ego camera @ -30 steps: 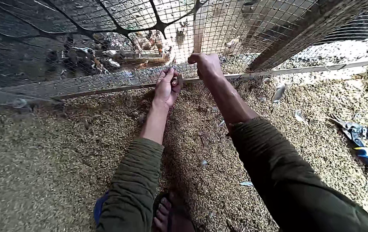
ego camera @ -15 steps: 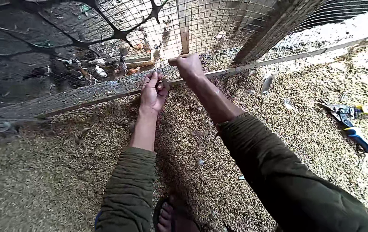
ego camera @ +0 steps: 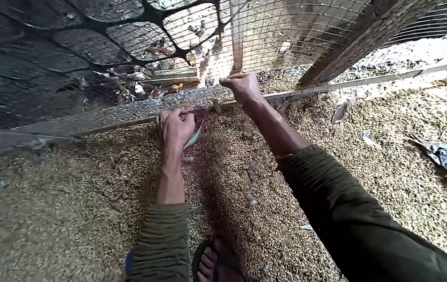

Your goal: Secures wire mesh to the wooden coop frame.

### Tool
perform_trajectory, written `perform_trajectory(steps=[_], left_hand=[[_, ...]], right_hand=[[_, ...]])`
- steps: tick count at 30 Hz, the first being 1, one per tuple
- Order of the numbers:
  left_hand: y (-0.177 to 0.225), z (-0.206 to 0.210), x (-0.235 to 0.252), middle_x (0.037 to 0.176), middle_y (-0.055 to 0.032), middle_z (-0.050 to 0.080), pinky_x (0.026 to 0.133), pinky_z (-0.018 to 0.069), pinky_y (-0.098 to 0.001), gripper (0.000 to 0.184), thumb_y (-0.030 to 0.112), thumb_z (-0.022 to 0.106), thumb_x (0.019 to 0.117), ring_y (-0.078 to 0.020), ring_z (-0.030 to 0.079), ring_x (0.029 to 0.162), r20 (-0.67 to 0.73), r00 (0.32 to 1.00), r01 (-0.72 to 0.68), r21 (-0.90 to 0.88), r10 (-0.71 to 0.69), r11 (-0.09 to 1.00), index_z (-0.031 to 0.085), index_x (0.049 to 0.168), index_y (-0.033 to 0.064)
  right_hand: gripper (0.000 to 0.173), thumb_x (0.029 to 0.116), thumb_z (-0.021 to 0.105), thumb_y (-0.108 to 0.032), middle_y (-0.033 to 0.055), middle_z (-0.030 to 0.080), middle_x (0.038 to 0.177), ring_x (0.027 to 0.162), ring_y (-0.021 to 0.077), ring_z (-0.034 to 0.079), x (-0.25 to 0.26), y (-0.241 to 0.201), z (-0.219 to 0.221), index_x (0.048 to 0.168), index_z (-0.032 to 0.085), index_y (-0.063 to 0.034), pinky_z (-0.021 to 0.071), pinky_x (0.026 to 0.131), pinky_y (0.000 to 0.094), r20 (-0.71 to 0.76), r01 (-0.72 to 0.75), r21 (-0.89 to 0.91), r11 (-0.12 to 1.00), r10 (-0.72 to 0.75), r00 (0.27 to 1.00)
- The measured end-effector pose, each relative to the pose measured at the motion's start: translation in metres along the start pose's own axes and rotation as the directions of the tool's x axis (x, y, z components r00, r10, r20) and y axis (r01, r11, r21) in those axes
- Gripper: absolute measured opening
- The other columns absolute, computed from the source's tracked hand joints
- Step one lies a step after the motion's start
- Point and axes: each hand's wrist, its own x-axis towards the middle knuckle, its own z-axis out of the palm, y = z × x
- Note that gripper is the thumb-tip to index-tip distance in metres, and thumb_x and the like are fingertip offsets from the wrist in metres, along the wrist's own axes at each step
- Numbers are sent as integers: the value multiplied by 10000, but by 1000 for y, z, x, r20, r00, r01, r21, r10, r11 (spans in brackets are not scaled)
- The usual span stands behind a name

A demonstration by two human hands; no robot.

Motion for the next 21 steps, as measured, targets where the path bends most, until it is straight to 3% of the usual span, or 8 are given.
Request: perform_trajectory(steps=[1,4,6,9,15,21], left_hand=[[3,-1,3,1316,-243,603,1078,396,-621,348,305,551,1033,-415,533,1284,-38,998,-49,-46,47,998,704,1238,68],[22,10,13,1197,-189,686,993,522,-505,340,270,579,1043,-310,675,1095,-204,959,-234,-193,195,953,671,1265,30],[31,25,19,1141,-161,701,930,553,-451,323,259,631,1018,-269,695,1011,-318,902,-354,-155,293,922,693,1235,28],[31,42,29,1147,-185,702,946,548,-474,308,253,626,1022,-320,691,1051,-414,812,-457,-10,412,890,721,1187,11],[31,52,37,1141,-185,710,937,529,-518,342,299,545,1062,-366,679,1082,-486,737,-437,187,469,880,725,1171,30],[24,57,40,1032,-158,736,837,535,-509,269,255,587,1046,-334,706,968,-563,594,-484,322,575,814,760,1088,53]], right_hand=[[238,908,780,-278,46,695,896,713,149,572,1,1,0,1075,773,-109,465,657,396,2,9,9,1000,-9,1000],[220,892,787,-292,16,635,789,588,114,463,2,2,1,1025,776,-117,408,572,359,4,2,6,1000,-2,1000],[225,887,794,-296,12,628,775,576,111,453,2,1,1,1024,777,-118,402,563,356,2,-15,9,1000,15,1000],[220,893,785,-287,3,599,747,545,96,413,1,1,0,1018,765,-106,378,536,331,8,-5,15,1000,5,1000],[228,895,793,-282,34,663,846,633,122,500,-1,-2,-2,1048,775,-114,427,603,367,20,-27,12,1000,26,999],[216,895,787,-293,12,633,803,578,103,440,0,-1,-2,1027,775,-121,392,564,343,34,-25,11,1000,24,999]])
